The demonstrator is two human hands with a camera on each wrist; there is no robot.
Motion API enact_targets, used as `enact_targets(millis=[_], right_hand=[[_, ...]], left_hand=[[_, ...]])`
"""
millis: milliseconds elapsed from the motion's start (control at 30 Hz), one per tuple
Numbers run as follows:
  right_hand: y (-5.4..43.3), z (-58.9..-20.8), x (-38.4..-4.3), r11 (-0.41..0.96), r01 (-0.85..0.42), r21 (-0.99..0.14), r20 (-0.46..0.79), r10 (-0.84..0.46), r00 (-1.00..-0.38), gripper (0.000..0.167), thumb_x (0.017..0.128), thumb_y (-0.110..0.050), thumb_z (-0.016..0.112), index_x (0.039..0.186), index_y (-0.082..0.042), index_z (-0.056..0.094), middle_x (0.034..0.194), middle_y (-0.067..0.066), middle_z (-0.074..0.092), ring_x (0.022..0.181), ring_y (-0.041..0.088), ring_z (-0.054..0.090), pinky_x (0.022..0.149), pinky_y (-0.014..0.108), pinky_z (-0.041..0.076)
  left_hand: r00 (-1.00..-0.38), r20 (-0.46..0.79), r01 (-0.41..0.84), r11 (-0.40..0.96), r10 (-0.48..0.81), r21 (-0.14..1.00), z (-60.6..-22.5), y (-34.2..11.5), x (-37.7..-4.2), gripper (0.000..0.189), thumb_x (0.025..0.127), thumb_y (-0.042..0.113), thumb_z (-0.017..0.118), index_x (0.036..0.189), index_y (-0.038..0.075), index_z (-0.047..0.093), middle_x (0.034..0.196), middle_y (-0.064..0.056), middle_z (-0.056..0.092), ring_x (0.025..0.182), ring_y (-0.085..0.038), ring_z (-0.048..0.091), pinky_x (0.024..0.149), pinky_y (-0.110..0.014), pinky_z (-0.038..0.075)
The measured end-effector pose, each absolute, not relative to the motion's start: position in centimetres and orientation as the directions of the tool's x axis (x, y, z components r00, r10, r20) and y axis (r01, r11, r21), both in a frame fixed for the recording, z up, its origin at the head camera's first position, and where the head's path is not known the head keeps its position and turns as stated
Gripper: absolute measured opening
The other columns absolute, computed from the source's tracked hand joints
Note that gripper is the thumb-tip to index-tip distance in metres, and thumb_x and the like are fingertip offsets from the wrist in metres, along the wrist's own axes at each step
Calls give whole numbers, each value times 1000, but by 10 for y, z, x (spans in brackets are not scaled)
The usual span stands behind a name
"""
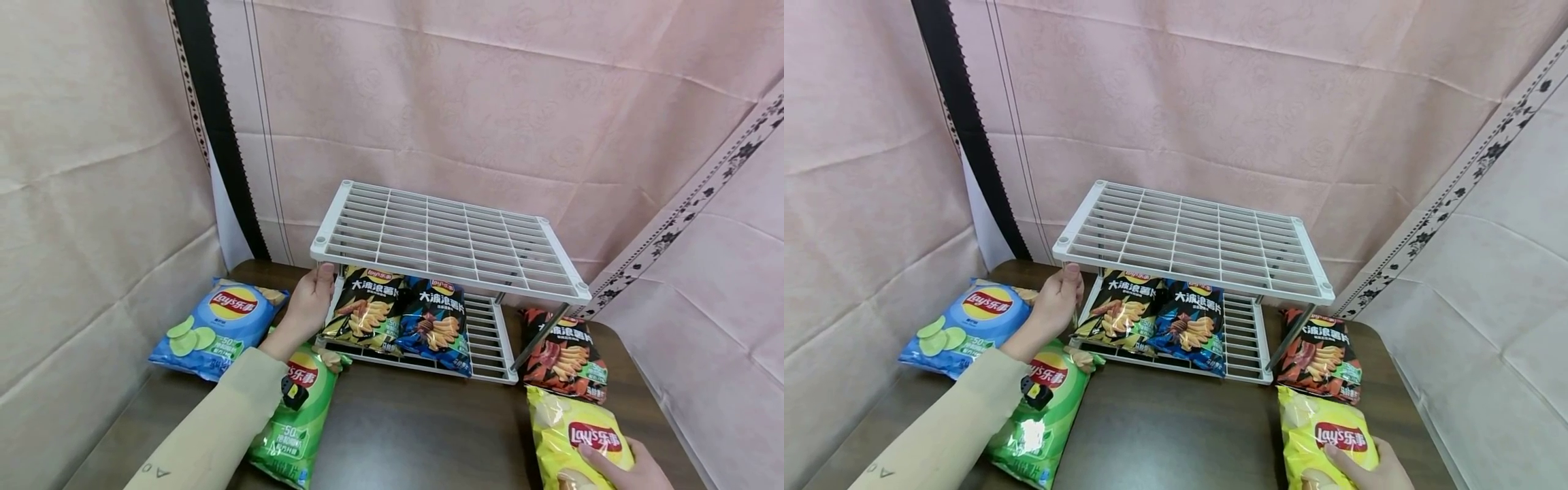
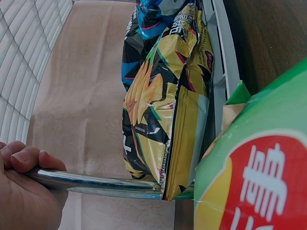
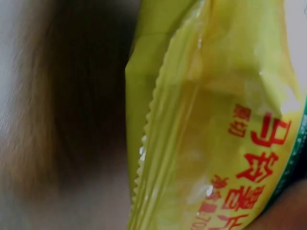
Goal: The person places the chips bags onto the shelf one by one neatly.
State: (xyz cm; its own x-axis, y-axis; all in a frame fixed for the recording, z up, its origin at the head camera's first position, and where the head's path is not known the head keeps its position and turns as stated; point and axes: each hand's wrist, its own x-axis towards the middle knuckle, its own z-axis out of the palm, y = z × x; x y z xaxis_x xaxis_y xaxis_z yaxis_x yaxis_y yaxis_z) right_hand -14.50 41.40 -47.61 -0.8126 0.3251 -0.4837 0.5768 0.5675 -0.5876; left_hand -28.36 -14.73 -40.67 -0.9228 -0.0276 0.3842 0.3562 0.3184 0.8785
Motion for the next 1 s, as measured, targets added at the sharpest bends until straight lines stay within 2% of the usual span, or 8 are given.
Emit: enact_targets(millis=[67, 133, 267, 600, 1000], right_hand=[[409, -473, -146, 588, 565, -579, -480, 314, -819, 121, 71, -70, 71, 132, 18, 16, 96, 25, 54, 75, 25, 60, 64, 38, 53], [403, -469, -148, 591, 550, -590, -483, 287, -827, 117, 74, -67, 71, 133, 17, 15, 97, 24, 54, 76, 25, 60, 64, 38, 52], [390, -462, -149, 596, 542, -593, -483, 276, -831, 120, 73, -69, 70, 136, 15, 12, 102, 26, 54, 79, 25, 60, 65, 39, 52], [354, -449, -154, 665, 449, -596, -430, 208, -878, 108, 80, -63, 69, 140, 10, 15, 104, 23, 56, 80, 24, 58, 65, 37, 51], [331, -445, -161, 663, 378, -647, -373, 157, -914, 105, 80, -59, 71, 142, 5, 17, 110, 20, 55, 83, 21, 59, 66, 35, 52]], left_hand=[[-923, 383, 355, 318, -29, 879, -407, -147, -284, 55, 107, 40, 23, 72, 3, 44, 57, -6, 37, 43, -16, 30, 42, -30, 25], [-924, 381, 353, 316, -28, 881, -407, -147, -283, 53, 108, 37, 23, 73, 2, 44, 58, -5, 36, 43, -14, 29, 42, -30, 24], [-927, 375, 347, 318, -28, 882, -406, -147, -282, 51, 108, 38, 24, 72, 6, 43, 58, -4, 36, 41, -11, 28, 42, -30, 24], [-925, 378, 347, 329, -32, 878, -405, -147, -281, 55, 105, 47, 23, 72, 7, 41, 58, -8, 36, 43, -18, 29, 41, -31, 25], [-924, 382, 349, 337, -32, 874, -405, -147, -281, 56, 105, 47, 22, 71, 8, 42, 58, -8, 37, 43, -18, 30, 42, -30, 25]])
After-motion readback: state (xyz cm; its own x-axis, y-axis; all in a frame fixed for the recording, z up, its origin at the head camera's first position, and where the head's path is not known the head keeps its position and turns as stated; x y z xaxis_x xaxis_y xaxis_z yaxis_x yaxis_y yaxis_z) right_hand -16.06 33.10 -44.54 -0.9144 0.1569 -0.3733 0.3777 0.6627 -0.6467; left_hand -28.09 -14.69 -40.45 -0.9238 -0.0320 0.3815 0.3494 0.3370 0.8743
